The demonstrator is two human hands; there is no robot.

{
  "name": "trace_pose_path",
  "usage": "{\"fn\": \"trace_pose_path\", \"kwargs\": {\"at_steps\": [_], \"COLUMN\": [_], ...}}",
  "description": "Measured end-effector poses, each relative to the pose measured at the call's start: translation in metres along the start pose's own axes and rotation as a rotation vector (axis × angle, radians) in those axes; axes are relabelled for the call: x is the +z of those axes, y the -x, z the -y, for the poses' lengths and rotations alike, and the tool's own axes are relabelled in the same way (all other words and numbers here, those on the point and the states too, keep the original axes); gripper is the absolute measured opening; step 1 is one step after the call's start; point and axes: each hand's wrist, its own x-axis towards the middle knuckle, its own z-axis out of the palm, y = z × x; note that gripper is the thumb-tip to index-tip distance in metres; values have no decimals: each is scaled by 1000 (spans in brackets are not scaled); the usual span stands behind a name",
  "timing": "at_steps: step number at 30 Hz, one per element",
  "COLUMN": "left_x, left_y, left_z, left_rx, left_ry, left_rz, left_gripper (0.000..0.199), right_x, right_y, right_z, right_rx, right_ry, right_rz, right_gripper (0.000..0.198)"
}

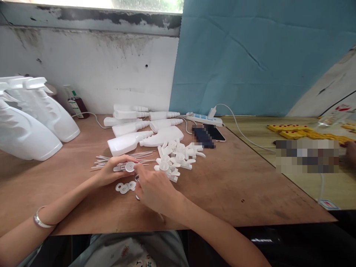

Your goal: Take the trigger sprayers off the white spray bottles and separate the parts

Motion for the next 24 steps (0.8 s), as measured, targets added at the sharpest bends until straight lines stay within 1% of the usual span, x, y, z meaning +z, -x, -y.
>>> {"fn": "trace_pose_path", "kwargs": {"at_steps": [1,3,5,7,8,10,12,13,17,19,22,24], "left_x": [0,-1,-1,-1,-1,0,0,0,1,1,2,3], "left_y": [0,0,0,0,0,0,0,1,1,2,1,1], "left_z": [0,-1,-2,-2,-3,-2,-2,-1,-1,-1,-1,-2], "left_rx": [21,41,43,34,26,7,-5,-9,-21,-27,-22,-11], "left_ry": [-8,-23,-34,-41,-42,-40,-39,-42,-65,-78,-92,-96], "left_rz": [-1,5,28,48,55,61,63,64,91,105,105,102], "left_gripper": [28,28,28,29,29,29,30,30,29,29,30,29], "right_x": [-3,-6,-6,-4,-3,-1,0,0,5,11,18,19], "right_y": [0,0,0,1,1,0,0,-1,-2,-3,-5,-6], "right_z": [1,2,-1,-7,-11,-17,-21,-22,-22,-22,-23,-22], "right_rx": [8,20,14,-34,-85,-234,-375,-426,-562,-619,-642,-591], "right_ry": [-160,-440,-591,-600,-564,-459,-351,-293,-30,44,41,-31], "right_rz": [-83,-294,-528,-703,-766,-848,-879,-869,-793,-799,-788,-728], "right_gripper": [37,42,44,43,42,42,44,45,39,35,29,24]}}
